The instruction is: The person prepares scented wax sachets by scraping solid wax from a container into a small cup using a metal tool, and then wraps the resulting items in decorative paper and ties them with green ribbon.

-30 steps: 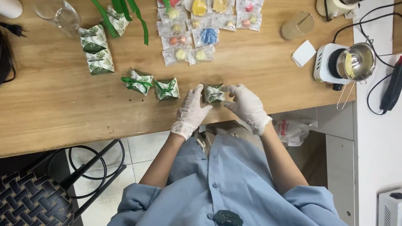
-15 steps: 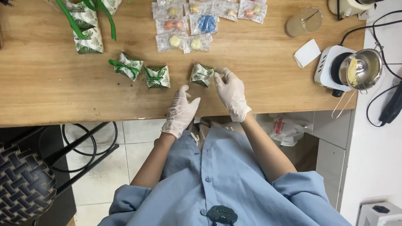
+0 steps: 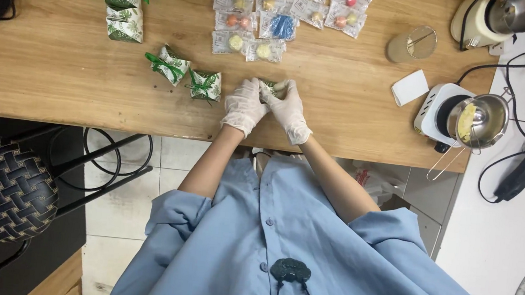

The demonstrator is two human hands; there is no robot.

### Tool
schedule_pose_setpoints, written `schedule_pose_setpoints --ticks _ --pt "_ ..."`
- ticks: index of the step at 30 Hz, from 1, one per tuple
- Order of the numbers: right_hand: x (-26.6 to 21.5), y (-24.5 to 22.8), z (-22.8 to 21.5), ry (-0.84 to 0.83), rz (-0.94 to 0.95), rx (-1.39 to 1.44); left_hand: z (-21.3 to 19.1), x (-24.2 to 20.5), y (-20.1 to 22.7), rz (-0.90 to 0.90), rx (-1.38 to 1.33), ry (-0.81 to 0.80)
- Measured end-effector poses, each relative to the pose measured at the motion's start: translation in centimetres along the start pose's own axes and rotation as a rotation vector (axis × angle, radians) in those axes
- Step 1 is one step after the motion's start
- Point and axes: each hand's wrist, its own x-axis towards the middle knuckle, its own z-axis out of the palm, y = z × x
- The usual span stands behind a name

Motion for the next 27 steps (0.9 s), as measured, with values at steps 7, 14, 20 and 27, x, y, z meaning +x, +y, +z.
schedule_pose_setpoints --ticks 7,14,20,27 --pt "-1.2 -3.3 -1.8 -0.164 -0.079 0.299 0.9 0.7 -0.6 0.028 -0.098 0.009" --pt "0.7 1.2 -3.3 -0.263 -0.239 -0.065 1.3 -0.4 0.2 0.024 -0.366 0.067" --pt "-1.2 -0.3 -8.1 -0.351 0.224 -0.119 -0.6 -1.5 0.7 0.067 -0.345 0.068" --pt "-2.7 -7.9 -8.5 -0.272 -0.425 -0.93 0.9 -2.9 0.8 0.185 -0.41 0.227"
